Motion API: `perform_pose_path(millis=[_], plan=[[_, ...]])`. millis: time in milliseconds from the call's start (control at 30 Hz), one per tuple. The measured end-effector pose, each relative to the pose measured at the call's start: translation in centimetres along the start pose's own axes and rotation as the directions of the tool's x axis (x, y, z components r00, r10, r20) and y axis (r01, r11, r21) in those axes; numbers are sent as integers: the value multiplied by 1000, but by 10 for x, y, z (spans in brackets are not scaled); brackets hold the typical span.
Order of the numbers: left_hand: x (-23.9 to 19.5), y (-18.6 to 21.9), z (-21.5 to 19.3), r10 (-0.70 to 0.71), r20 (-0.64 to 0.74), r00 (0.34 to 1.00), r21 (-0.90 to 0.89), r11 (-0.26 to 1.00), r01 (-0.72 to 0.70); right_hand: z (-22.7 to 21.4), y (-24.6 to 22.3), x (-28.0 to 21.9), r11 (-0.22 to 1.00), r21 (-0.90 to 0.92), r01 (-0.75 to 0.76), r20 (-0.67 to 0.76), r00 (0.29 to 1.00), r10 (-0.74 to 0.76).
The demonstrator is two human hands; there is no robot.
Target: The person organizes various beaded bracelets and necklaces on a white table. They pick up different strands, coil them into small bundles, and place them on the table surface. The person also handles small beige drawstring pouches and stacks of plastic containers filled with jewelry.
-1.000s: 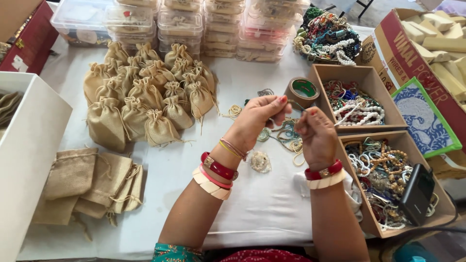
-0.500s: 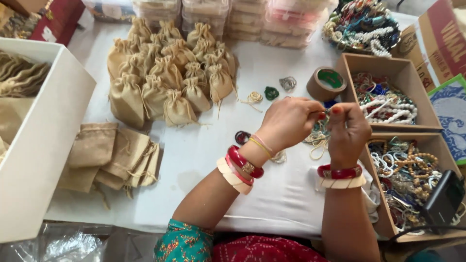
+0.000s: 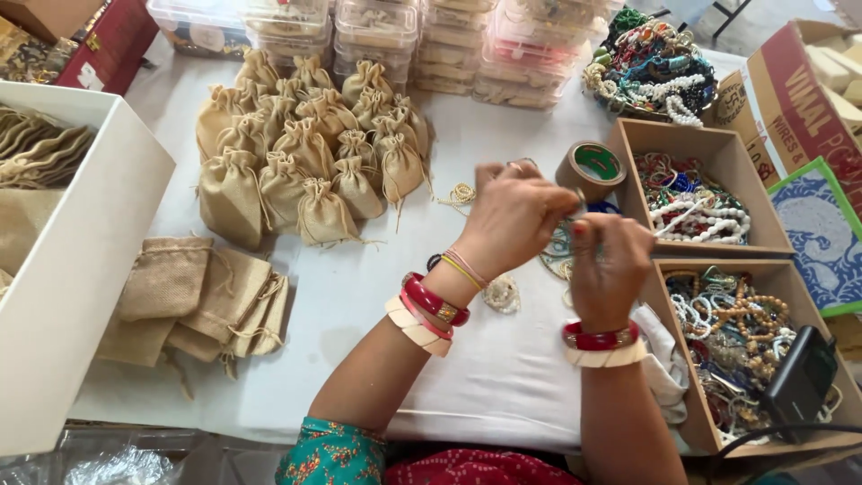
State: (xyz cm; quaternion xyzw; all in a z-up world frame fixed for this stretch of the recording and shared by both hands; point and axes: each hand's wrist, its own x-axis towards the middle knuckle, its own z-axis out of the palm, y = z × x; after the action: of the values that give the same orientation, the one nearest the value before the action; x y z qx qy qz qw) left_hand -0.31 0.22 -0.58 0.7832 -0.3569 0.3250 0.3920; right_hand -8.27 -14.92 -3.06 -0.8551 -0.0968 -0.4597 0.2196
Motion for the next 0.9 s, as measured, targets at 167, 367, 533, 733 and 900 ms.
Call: perform_pose_path(millis=[167, 367, 533, 733, 900], plan=[[2, -5, -4, -100, 364, 926, -307, 926, 220, -4, 2, 2, 939, 172, -299, 39, 954, 297], [6, -15, -12, -111, 638, 762, -463, 735, 495, -2, -2, 3, 886, 356, -298, -36, 943, 332], [1, -20, 5, 54, 600, 798, -784, -162, 600, 5, -4, 7, 767, 539, -346, 12, 914, 405], [-1, -24, 16, -187, 417, 890, -903, 27, 429, -1, -39, 13, 994, -106, 36, 8, 999, -36], [4, -5, -8, -182, -10, 983, -218, 960, 176, -8, -23, 9, 994, -92, 58, -26, 998, -61]])
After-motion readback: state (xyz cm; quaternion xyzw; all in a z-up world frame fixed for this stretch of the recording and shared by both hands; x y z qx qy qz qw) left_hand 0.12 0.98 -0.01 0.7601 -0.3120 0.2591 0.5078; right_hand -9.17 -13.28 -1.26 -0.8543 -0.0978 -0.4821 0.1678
